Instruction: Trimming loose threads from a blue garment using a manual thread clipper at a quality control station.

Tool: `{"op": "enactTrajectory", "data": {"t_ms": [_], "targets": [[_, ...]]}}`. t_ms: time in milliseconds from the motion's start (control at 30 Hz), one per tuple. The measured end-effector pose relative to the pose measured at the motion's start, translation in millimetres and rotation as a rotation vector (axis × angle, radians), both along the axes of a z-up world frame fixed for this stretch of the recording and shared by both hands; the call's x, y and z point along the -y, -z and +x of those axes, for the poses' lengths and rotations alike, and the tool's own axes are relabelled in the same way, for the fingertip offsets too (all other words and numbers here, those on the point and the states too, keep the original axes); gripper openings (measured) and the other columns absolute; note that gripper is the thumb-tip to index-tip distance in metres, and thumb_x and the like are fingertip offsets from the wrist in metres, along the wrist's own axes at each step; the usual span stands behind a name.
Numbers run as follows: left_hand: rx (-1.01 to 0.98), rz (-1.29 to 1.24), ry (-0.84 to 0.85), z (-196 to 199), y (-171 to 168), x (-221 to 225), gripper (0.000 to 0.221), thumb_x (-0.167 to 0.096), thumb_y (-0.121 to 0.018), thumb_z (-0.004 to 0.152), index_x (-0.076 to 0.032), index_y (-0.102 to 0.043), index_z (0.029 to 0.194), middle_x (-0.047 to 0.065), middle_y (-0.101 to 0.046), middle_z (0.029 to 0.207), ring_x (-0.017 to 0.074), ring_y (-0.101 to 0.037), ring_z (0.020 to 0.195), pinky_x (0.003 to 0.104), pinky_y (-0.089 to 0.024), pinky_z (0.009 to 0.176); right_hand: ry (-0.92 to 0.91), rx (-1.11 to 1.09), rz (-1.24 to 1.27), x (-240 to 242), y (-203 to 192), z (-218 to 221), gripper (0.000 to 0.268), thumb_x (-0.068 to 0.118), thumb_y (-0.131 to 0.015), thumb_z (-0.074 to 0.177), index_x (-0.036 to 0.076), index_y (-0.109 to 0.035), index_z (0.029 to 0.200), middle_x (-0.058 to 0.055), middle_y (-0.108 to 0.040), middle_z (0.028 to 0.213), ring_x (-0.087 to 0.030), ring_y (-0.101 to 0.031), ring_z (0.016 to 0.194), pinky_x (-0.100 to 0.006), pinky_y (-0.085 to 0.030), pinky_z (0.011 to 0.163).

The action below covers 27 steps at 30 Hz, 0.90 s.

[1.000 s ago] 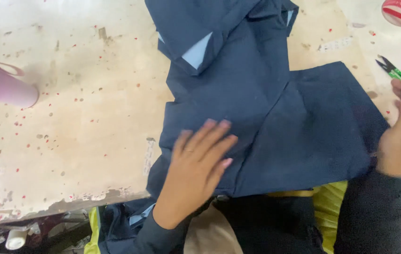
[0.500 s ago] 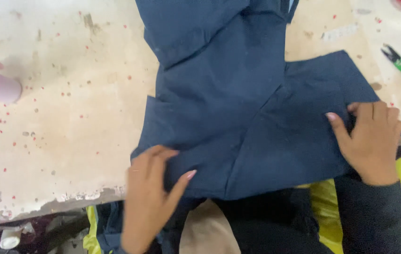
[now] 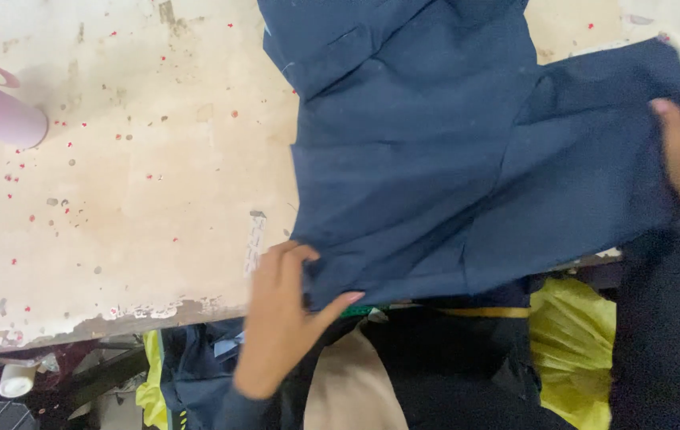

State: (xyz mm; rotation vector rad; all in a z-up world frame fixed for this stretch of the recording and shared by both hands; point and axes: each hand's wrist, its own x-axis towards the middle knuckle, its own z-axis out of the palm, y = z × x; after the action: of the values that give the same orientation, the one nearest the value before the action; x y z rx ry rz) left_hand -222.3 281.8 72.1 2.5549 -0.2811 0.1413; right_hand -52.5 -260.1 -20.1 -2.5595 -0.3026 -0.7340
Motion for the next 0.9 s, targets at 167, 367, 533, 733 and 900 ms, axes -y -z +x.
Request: {"op": "enactTrajectory", "data": {"t_ms": [167, 367, 533, 733, 900], "targets": [[0.131, 0.021, -0.081, 3.5, 38.8, 20.7, 0.074, -0.061, -0.078, 0.083, -0.005, -0.050, 0.123, 0.016, -0.055, 0.123, 0.0330, -0.057, 0.112, 0.043, -0.046, 0.084, 0.043, -0.249, -0.317, -134.8, -83.3, -36.0, 0.076, 0.053, -0.027, 0.114, -0.007, -0.037, 0.159, -0.042, -0.041, 0.158, -0.059, -0.033, 0.145, -0.081, -0.021, 0.104], [0.067, -0.032, 0.034, -4.5, 26.1, -6.5, 0.057, -0.060, -0.078, 0.080, -0.013, -0.050, 0.093, 0.002, -0.057, 0.099, 0.0260, -0.050, 0.089, 0.039, -0.035, 0.080, -0.022, -0.392, -0.396, -126.1, -34.4, -30.5, 0.074, 0.059, -0.025, 0.108, 0.014, -0.034, 0.167, -0.021, -0.027, 0.171, -0.046, -0.023, 0.154, -0.078, -0.014, 0.112], [0.053, -0.276, 0.137, -7.5, 12.5, -11.3, 0.029, -0.032, -0.080, 0.088, -0.011, -0.061, 0.084, 0.002, -0.065, 0.095, 0.0203, -0.060, 0.087, 0.036, -0.037, 0.091, 0.013, -0.501, -0.404, -130.1, -46.0, -26.8, 0.075, 0.056, -0.030, 0.105, 0.010, -0.032, 0.164, -0.024, -0.023, 0.170, -0.045, -0.017, 0.155, -0.076, -0.009, 0.115], [-0.071, -0.585, 0.163, 4.5, -17.0, -1.7, 0.028, -0.021, -0.067, 0.098, -0.004, -0.052, 0.082, 0.008, -0.054, 0.088, 0.0216, -0.046, 0.081, 0.034, -0.037, 0.076, -0.351, -0.115, -0.184, -232.5, -121.3, -81.8, 0.036, 0.029, -0.054, 0.105, 0.012, -0.069, 0.133, -0.012, -0.068, 0.137, -0.032, -0.063, 0.130, -0.052, -0.042, 0.106], [0.087, -0.508, 0.220, 16.4, -33.3, 14.2, 0.022, -0.018, -0.065, 0.099, -0.002, -0.057, 0.086, 0.010, -0.057, 0.091, 0.0226, -0.051, 0.082, 0.034, -0.041, 0.079, -0.639, 0.057, 0.147, -304.1, -137.3, -117.8, 0.033, 0.033, -0.080, 0.089, 0.016, -0.072, 0.117, 0.001, -0.074, 0.116, -0.018, -0.070, 0.109, -0.037, -0.050, 0.098]]}}
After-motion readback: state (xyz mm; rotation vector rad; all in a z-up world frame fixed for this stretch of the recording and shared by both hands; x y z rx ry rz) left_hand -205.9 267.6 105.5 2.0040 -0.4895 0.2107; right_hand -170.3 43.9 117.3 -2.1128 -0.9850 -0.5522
